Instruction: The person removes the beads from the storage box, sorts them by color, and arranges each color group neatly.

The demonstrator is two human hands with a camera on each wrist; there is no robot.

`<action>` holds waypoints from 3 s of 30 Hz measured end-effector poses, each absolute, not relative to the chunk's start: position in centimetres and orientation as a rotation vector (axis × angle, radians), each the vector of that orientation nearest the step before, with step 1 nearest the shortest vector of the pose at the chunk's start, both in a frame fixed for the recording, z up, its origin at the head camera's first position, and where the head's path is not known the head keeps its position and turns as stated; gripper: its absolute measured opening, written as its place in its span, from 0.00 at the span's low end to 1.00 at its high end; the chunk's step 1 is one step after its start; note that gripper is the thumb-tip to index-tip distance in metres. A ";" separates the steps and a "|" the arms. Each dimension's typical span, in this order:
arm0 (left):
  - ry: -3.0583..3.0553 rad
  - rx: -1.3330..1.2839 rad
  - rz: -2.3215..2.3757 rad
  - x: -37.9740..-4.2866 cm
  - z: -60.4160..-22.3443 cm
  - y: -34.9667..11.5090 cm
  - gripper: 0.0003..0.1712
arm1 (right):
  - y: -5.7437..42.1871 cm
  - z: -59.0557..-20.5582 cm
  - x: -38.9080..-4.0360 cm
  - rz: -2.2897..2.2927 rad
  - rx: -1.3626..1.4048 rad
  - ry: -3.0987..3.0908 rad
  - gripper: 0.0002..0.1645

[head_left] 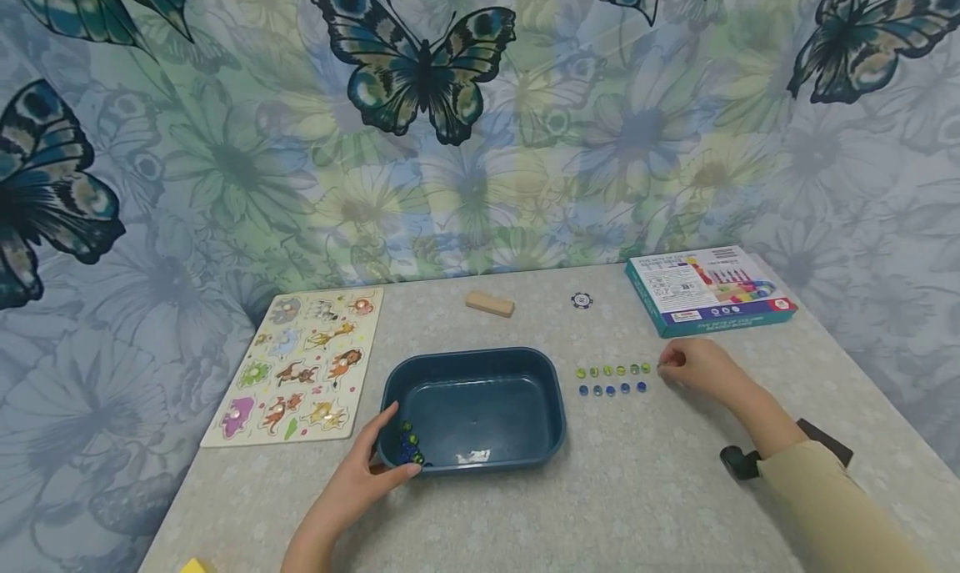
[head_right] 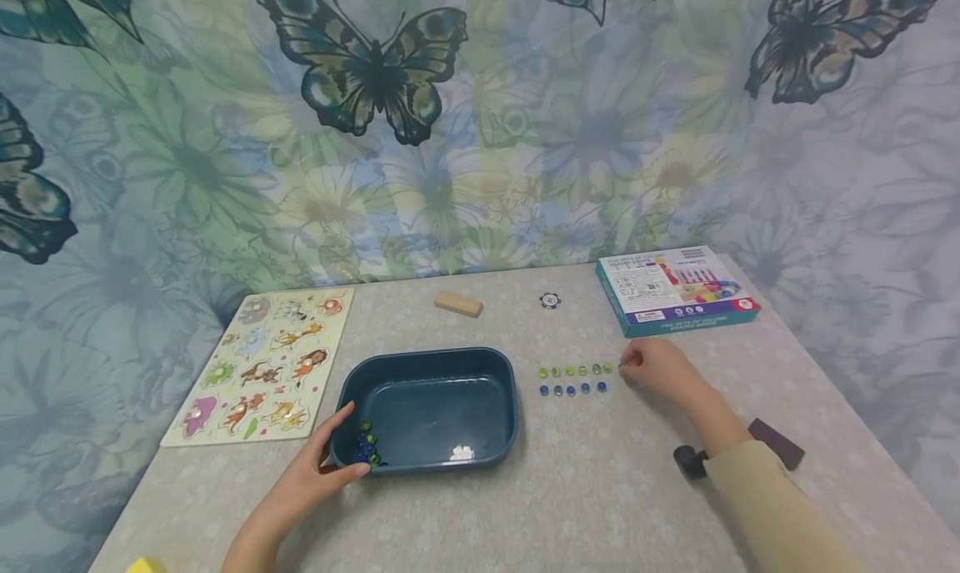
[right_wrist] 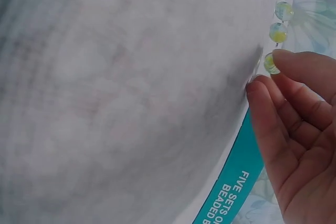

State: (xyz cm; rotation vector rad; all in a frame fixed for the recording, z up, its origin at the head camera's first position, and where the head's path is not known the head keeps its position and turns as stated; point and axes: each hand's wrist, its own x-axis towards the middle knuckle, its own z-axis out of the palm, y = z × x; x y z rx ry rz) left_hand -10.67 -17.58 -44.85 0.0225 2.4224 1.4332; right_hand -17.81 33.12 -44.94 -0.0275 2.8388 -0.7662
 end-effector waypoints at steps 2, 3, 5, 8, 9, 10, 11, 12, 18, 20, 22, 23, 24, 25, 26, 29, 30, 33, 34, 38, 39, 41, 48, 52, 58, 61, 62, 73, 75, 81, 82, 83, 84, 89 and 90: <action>2.425 0.021 1.429 -10.6 -44.9 -17.6 0.53 | 33.0 -44.8 -17.9 -0.756 -0.026 2.824 0.09; 2.427 0.022 1.427 -10.6 -44.9 -17.6 0.53 | 33.0 -44.8 -18.0 -0.750 -0.025 2.818 0.09; 2.433 0.030 1.426 -10.6 -44.9 -17.7 0.53 | 32.9 -44.8 -18.1 -0.740 -0.015 2.812 0.09; 2.437 0.042 1.434 -10.7 -44.9 -17.7 0.53 | 32.9 -44.7 -18.1 -0.732 -0.021 2.810 0.09; 2.436 0.042 1.437 -10.7 -44.9 -17.7 0.53 | 32.8 -44.7 -18.2 -0.731 -0.025 2.808 0.09; 2.436 0.042 1.438 -10.7 -44.9 -17.7 0.53 | 32.8 -44.7 -18.2 -0.731 -0.025 2.805 0.09; 2.432 0.041 1.441 -10.6 -44.9 -17.7 0.53 | 32.8 -44.7 -18.1 -0.731 -0.026 2.802 0.09; 2.430 0.040 1.442 -10.6 -44.9 -17.7 0.53 | 32.7 -44.6 -18.1 -0.732 -0.026 2.799 0.10; 2.416 0.036 1.454 -10.6 -45.1 -17.8 0.53 | 31.8 -43.4 -17.6 -0.738 -0.003 2.833 0.13; 2.415 0.038 1.458 -10.6 -45.0 -17.7 0.53 | 31.1 -42.6 -17.4 -0.747 -0.008 2.865 0.13; 2.414 0.042 1.463 -10.6 -45.0 -17.7 0.53 | 30.2 -41.7 -17.3 -0.770 -0.034 2.896 0.13; 2.412 0.044 1.468 -10.6 -44.9 -17.7 0.53 | 29.6 -41.3 -17.3 -0.782 -0.057 2.912 0.13; 2.410 0.046 1.473 -10.6 -44.9 -17.7 0.53 | 29.0 -41.0 -17.2 -0.801 -0.085 2.921 0.13; 2.408 0.050 1.478 -10.6 -44.9 -17.6 0.53 | 28.4 -40.7 -17.2 -0.823 -0.121 2.932 0.13; 2.405 0.053 1.482 -10.6 -44.9 -17.6 0.52 | 27.8 -40.4 -17.1 -0.846 -0.161 2.937 0.12; 2.400 0.059 1.492 -10.6 -44.8 -17.6 0.52 | 25.7 -39.8 -16.9 -0.921 -0.304 2.935 0.11; 2.401 0.059 1.491 -10.6 -44.8 -17.6 0.52 | 24.9 -39.6 -16.8 -0.944 -0.356 2.934 0.10; 2.411 0.061 1.481 -10.6 -44.8 -17.6 0.53 | 22.4 -39.3 -16.4 -0.997 -0.506 2.910 0.09; 2.415 0.060 1.475 -10.6 -44.8 -17.6 0.53 | 21.6 -39.2 -16.2 -1.015 -0.558 2.896 0.09; 2.428 0.053 1.459 -10.6 -44.8 -17.6 0.53 | 18.1 -39.2 -15.7 -1.030 -0.725 2.811 0.10; 2.429 0.052 1.457 -10.6 -44.8 -17.6 0.53 | 17.3 -39.3 -15.6 -1.020 -0.758 2.789 0.11; 2.431 0.051 1.454 -10.5 -44.9 -17.6 0.53 | 15.6 -39.6 -15.4 -0.991 -0.821 2.753 0.11; 2.426 0.045 1.454 -10.5 -44.9 -17.6 0.53 | 10.6 -41.6 -15.4 -0.947 -0.955 2.611 0.11; 2.424 0.044 1.455 -10.5 -44.9 -17.7 0.53 | 8.1 -42.6 -15.5 -0.943 -0.949 2.547 0.10; 2.405 0.061 1.479 -10.5 -45.0 -17.9 0.52 | 5.0 -43.7 -15.7 -0.887 -0.887 2.500 0.11; 2.389 0.066 1.495 -10.4 -45.1 -18.1 0.52 | 3.7 -43.8 -15.7 -0.832 -0.887 2.495 0.11; 2.384 0.066 1.500 -10.4 -45.0 -18.1 0.52 | 3.3 -43.8 -15.7 -0.815 -0.888 2.495 0.11; 2.363 0.095 1.516 -10.5 -44.9 -18.3 0.51 | 0.5 -43.4 -15.4 -0.687 -0.939 2.476 0.06; 2.365 0.095 1.515 -10.5 -44.9 -18.4 0.51 | 0.2 -43.3 -15.4 -0.669 -0.941 2.474 0.04; 2.371 0.093 1.507 -10.5 -44.9 -18.5 0.52 | 0.0 -43.3 -15.4 -0.653 -0.934 2.426 0.04; 2.372 0.093 1.506 -10.5 -44.9 -18.5 0.52 | 0.0 -43.3 -15.4 -0.654 -0.936 2.417 0.04; 2.371 0.094 1.509 -10.5 -45.0 -18.5 0.52 | 0.2 -43.4 -15.5 -0.657 -0.943 2.410 0.04; 2.369 0.095 1.511 -10.5 -45.0 -18.4 0.52 | 0.3 -43.5 -15.6 -0.663 -0.951 2.407 0.04; 2.373 0.098 1.516 -10.6 -45.2 -18.1 0.52 | 2.0 -43.5 -16.4 -0.768 -1.076 2.409 0.01; 2.376 0.097 1.513 -10.7 -45.2 -18.1 0.52 | 2.5 -43.3 -16.6 -0.812 -1.104 2.406 0.01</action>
